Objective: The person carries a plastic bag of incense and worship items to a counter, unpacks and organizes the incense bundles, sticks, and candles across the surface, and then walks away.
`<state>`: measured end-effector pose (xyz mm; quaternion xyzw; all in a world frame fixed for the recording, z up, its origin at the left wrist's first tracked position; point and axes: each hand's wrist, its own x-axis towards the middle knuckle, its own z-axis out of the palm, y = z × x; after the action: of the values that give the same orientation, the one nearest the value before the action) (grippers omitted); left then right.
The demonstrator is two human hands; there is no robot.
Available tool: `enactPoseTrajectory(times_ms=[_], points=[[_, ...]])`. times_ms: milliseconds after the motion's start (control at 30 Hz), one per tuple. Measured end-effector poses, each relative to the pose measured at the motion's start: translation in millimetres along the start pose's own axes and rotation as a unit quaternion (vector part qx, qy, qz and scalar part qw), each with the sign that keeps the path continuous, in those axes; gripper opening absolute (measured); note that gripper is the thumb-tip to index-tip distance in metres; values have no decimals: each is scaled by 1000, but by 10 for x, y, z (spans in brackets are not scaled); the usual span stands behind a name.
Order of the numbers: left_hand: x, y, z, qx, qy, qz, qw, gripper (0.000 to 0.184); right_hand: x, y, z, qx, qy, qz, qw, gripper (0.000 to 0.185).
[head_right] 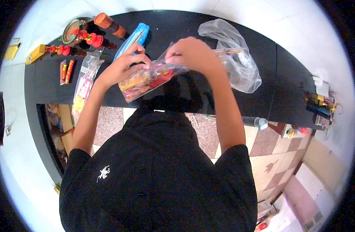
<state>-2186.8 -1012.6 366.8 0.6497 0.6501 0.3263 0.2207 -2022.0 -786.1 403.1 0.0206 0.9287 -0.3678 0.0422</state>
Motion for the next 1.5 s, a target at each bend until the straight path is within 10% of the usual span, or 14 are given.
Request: enactPoseTrajectory(times_ms=[267, 533, 667, 767, 1200, 1300, 1500], points=[[16, 170, -59, -27, -8, -34, 999, 11, -62, -248, 0, -213, -96, 64, 970, 23], [73, 186, 85, -41, 29, -33, 998, 11, -11, -173, 138, -66, -34, -15, 997, 24], [134, 176, 148, -56, 63, -16, 996, 13, -173, -224, -384, -54, -39, 174, 982, 21], [165, 198, 215, -70, 65, -2, 995, 15, -17, -103, 99, 85, 46, 46, 994, 17], [29, -220, 318, -26, 125, -7, 992, 23, 214, -124, 719, 228, 126, 278, 925, 25], [-340, -521, 252, -76, 271, -53, 958, 27, 121, 94, 980, 154, 332, 260, 894, 27], [-2562, -1952, -85, 172, 386, -364, 830, 48, -92, -327, 2070, 215, 316, 352, 855, 15]])
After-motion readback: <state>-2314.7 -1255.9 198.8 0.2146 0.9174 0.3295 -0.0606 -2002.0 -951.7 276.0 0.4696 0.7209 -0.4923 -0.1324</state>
